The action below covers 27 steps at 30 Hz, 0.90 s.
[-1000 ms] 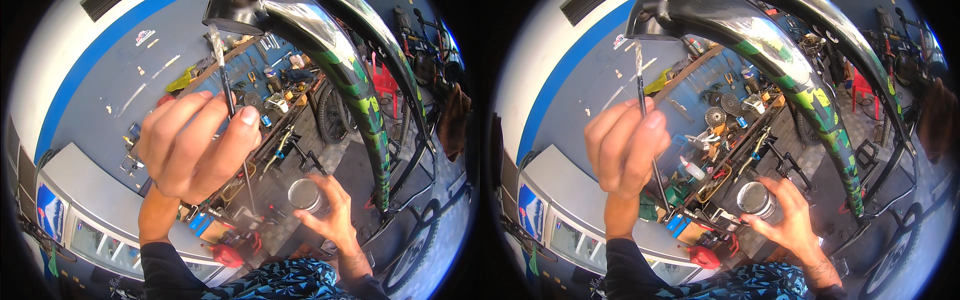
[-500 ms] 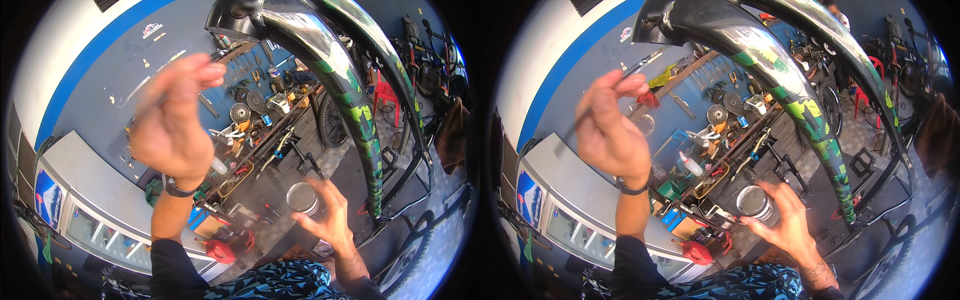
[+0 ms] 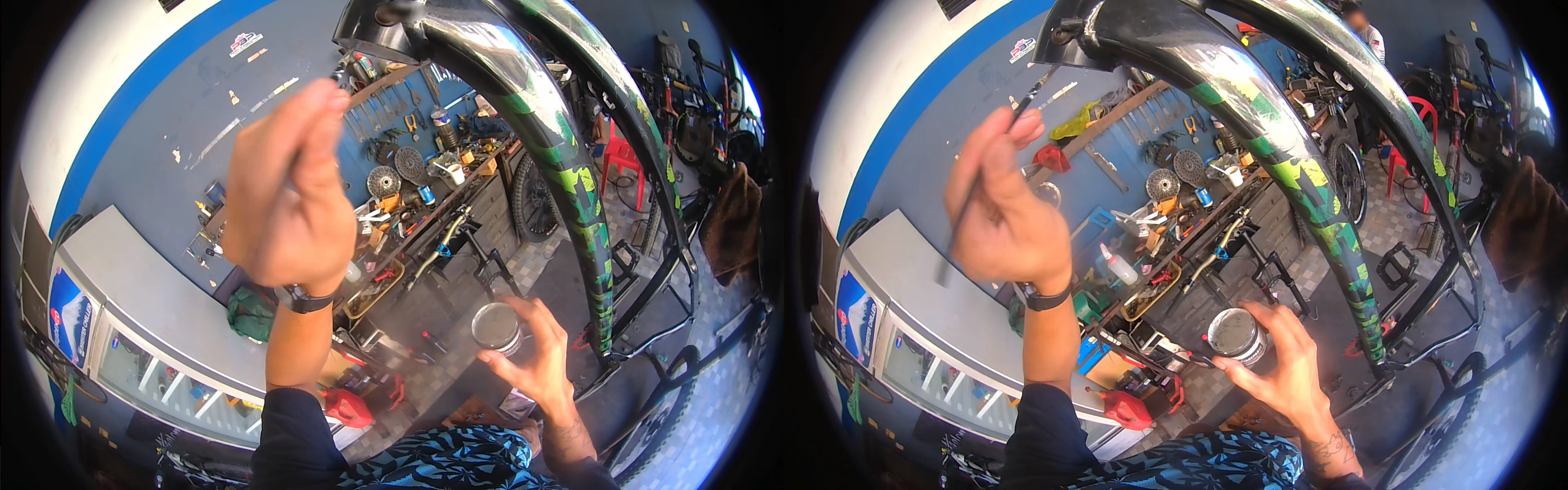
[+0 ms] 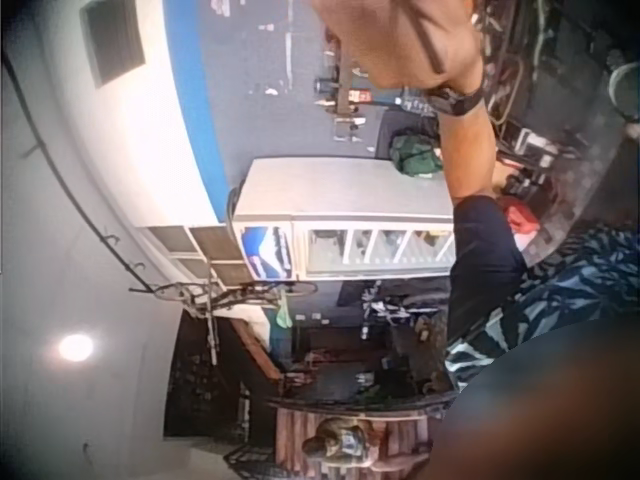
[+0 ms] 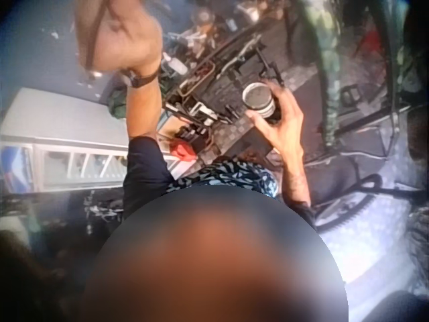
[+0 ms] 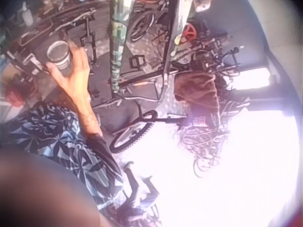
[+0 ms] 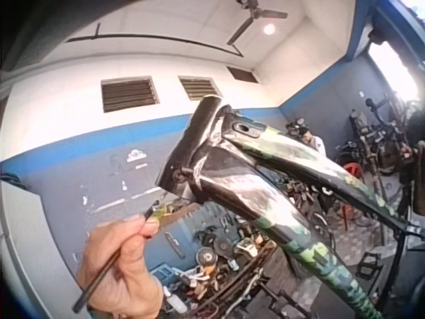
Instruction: The person applies grease to a bicycle headset bearing and the inside of the head tube using a small brush. They dip the brush into a grease container, coat the bearing ring, then apply grease to the head tube interior before repeating the process on the bearing.
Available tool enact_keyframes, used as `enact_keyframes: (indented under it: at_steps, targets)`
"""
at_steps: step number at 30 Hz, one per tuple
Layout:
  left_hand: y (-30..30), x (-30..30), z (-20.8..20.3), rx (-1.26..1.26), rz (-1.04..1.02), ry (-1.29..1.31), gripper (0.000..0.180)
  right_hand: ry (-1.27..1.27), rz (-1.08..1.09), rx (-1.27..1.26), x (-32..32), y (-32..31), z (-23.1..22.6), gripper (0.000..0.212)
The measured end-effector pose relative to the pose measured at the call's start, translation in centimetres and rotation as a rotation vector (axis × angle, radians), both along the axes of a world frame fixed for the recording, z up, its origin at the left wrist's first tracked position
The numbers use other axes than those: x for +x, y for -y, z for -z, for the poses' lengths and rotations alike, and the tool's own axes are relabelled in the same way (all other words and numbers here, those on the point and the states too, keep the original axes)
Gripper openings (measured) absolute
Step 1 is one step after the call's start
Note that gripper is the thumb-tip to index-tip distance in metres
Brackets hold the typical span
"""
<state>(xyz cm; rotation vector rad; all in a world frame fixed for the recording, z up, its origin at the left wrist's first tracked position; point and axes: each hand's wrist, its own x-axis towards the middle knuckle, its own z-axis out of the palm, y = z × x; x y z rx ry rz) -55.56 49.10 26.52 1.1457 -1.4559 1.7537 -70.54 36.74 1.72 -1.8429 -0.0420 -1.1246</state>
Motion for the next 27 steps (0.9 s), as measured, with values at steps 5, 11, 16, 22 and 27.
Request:
enact_keyframes:
  at_steps: [5,11,16,22,27]
  targets:
    - [-0.4,0.3,1.1,0.075,-0.172,0.297,0.050,-0.016,-0.016,0.005,-0.3,0.2,0.2,0.073]
    - [-0.5,0.9,3.4,0.112,-0.192,0.355,0.050,0.003,-0.037,0.005,-0.3,0.6,0.7,0.072]
    - [-0.6,2.0,3.8,0.089,-0.236,0.387,0.048,-0.025,-0.064,0.016,-0.6,0.9,0.7,0.071]
    - [0.0,2.7,3.3,0.059,-0.219,0.292,0.040,-0.060,-0.100,0.013,-0.7,1.0,0.5,0.070]
    - [0.0,1.4,3.4,0.066,0.028,0.037,0.025,-0.047,-0.092,0.029,-0.7,1.1,0.7,0.071]
